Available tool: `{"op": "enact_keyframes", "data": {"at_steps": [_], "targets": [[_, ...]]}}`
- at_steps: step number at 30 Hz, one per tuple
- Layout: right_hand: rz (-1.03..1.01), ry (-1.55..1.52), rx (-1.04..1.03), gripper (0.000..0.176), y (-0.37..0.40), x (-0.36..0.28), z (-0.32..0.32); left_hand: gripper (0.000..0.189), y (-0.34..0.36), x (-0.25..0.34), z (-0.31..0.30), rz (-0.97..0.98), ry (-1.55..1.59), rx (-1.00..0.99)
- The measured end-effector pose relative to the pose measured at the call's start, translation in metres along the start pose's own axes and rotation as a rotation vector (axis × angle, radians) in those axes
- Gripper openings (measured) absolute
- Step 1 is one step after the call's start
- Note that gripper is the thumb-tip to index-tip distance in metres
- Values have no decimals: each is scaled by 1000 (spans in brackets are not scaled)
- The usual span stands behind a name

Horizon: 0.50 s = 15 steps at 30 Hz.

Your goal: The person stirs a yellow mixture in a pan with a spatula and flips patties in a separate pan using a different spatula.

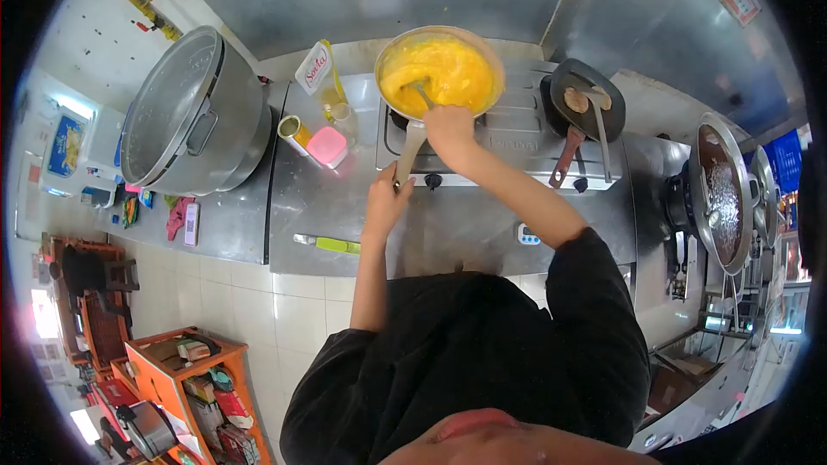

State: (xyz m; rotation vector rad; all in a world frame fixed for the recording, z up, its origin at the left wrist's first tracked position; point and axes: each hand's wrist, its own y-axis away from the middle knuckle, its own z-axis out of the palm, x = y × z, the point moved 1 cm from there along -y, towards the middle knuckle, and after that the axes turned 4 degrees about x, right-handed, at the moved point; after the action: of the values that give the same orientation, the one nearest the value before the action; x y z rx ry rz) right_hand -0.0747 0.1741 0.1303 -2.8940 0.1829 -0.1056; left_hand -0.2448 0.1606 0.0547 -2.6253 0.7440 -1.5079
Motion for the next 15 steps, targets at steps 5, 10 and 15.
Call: {"op": "enact_keyframes", "data": {"at_steps": [5,10,15], "targets": [[211,47,43,16,-35,28,40,42,2,-2,2,-3,-11,3],[233,25,75,16,2,45,7,38,2,1,3,-26,32,-11],[105,-14,41,17,56,49,-24,37,2,-6,7,-9,-28,-13]]}}
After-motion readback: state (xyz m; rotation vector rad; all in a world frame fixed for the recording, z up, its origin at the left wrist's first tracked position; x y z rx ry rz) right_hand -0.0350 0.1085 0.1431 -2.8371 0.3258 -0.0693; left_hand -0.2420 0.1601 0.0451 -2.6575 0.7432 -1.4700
